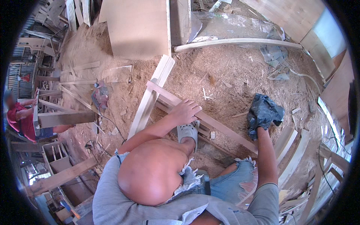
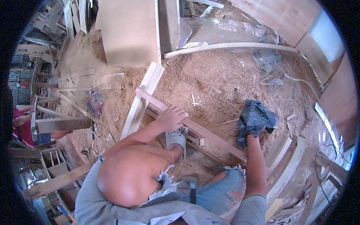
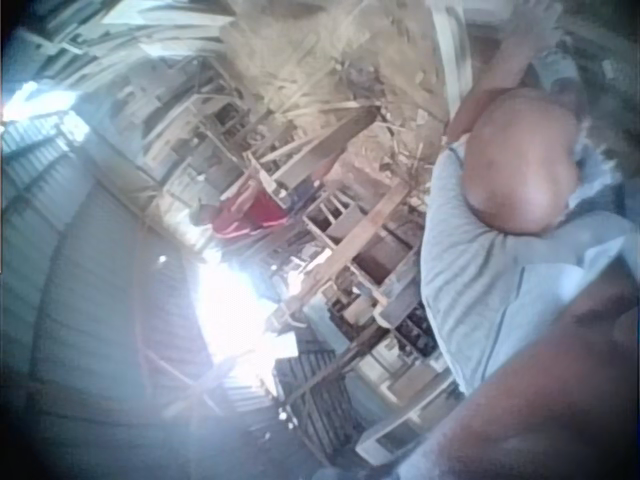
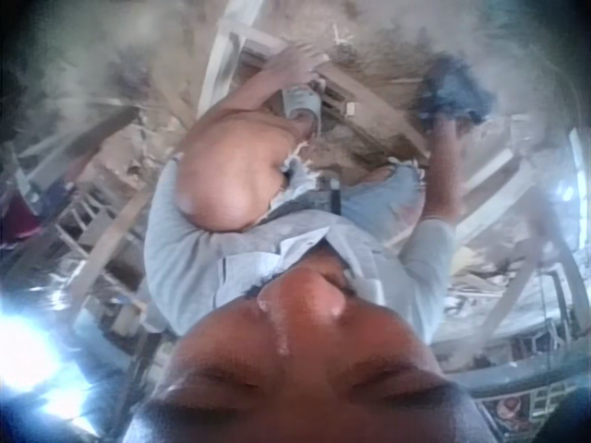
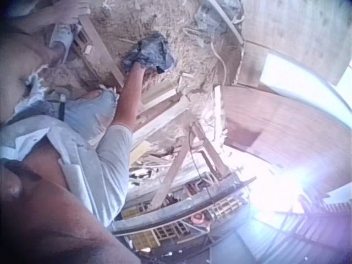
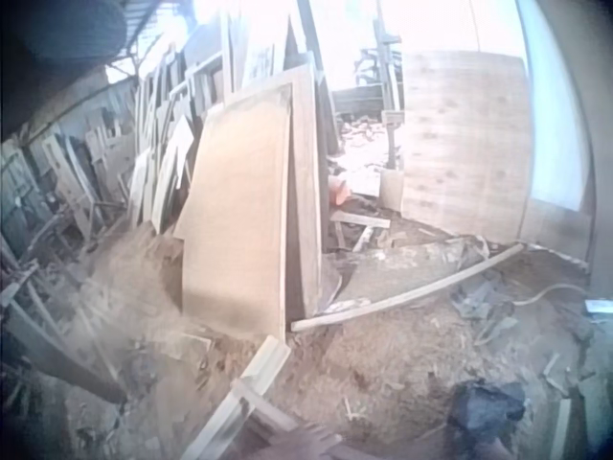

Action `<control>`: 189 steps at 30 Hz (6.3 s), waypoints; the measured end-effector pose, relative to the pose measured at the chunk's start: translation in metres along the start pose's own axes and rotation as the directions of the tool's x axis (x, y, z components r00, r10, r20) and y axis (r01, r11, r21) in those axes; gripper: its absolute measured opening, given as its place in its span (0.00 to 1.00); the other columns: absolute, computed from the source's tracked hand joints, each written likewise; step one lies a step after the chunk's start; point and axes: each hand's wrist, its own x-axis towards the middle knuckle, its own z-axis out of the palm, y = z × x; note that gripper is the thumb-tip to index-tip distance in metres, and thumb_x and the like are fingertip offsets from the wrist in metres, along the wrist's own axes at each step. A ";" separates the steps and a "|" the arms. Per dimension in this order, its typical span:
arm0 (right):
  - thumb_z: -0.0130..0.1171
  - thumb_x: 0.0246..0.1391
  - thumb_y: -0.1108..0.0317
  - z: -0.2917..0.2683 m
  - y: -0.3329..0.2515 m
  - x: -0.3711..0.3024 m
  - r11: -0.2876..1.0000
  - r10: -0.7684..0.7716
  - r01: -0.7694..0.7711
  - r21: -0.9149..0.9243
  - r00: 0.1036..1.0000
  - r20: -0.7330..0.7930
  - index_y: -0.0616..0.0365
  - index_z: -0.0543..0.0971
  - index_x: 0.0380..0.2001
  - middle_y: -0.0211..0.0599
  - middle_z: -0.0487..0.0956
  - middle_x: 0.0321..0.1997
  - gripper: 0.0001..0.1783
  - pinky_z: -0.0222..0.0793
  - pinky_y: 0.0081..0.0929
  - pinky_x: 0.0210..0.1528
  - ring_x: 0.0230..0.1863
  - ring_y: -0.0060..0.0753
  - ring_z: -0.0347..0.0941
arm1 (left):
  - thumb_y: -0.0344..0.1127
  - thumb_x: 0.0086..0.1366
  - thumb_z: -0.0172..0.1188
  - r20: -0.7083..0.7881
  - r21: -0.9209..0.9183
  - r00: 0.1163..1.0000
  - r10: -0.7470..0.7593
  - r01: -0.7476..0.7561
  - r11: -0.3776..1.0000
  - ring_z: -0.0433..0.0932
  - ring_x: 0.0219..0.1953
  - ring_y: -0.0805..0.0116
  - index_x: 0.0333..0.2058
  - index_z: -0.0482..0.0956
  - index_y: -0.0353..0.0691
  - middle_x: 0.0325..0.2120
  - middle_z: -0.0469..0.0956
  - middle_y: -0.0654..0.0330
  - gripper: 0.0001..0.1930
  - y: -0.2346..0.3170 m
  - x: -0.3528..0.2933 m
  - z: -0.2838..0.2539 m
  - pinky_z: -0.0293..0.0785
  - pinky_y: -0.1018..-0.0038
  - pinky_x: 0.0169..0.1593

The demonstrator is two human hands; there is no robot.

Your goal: The person constructs a wooden frame by positioning wooden boards together and hammering nails into the wood.

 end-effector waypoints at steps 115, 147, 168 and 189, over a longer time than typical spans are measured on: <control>0.65 0.71 0.57 0.053 -0.189 -0.192 0.286 -0.053 -0.241 0.927 0.962 0.267 0.62 0.85 0.50 0.33 0.84 0.39 0.18 0.78 0.30 0.42 0.38 0.20 0.77 | 0.35 0.68 0.67 -0.603 -0.439 0.660 -0.448 0.195 0.877 0.82 0.54 0.46 0.59 0.76 0.33 0.51 0.81 0.42 0.24 -0.173 -0.139 -0.052 0.76 0.56 0.61; 0.73 0.63 0.57 -0.107 -0.140 -0.218 0.401 0.220 0.162 0.901 0.938 -0.267 0.59 0.83 0.34 0.22 0.73 0.26 0.16 0.65 0.25 0.35 0.31 0.16 0.66 | 0.61 0.56 0.76 -0.577 0.300 0.809 -0.113 0.339 0.891 0.84 0.42 0.50 0.42 0.82 0.46 0.36 0.85 0.57 0.27 -0.281 0.064 -0.161 0.80 0.54 0.50; 0.66 0.64 0.54 -0.139 -0.137 -0.031 0.850 -0.248 0.392 0.352 0.887 -0.389 0.55 0.84 0.48 0.50 0.86 0.41 0.18 0.73 0.55 0.53 0.47 0.61 0.81 | 0.56 0.65 0.73 -0.729 0.023 0.673 -0.128 0.211 0.977 0.76 0.61 0.45 0.60 0.74 0.35 0.57 0.77 0.44 0.36 -0.287 -0.017 -0.125 0.72 0.54 0.65; 0.64 0.66 0.59 -0.048 -0.160 0.022 0.935 -0.347 0.348 0.062 0.937 -0.032 0.53 0.78 0.57 0.52 0.85 0.48 0.20 0.74 0.53 0.56 0.54 0.59 0.80 | 0.40 0.54 0.72 0.139 -0.631 0.654 -0.744 0.637 0.442 0.86 0.50 0.38 0.57 0.74 0.31 0.45 0.85 0.35 0.34 -0.146 -0.206 -0.033 0.82 0.52 0.54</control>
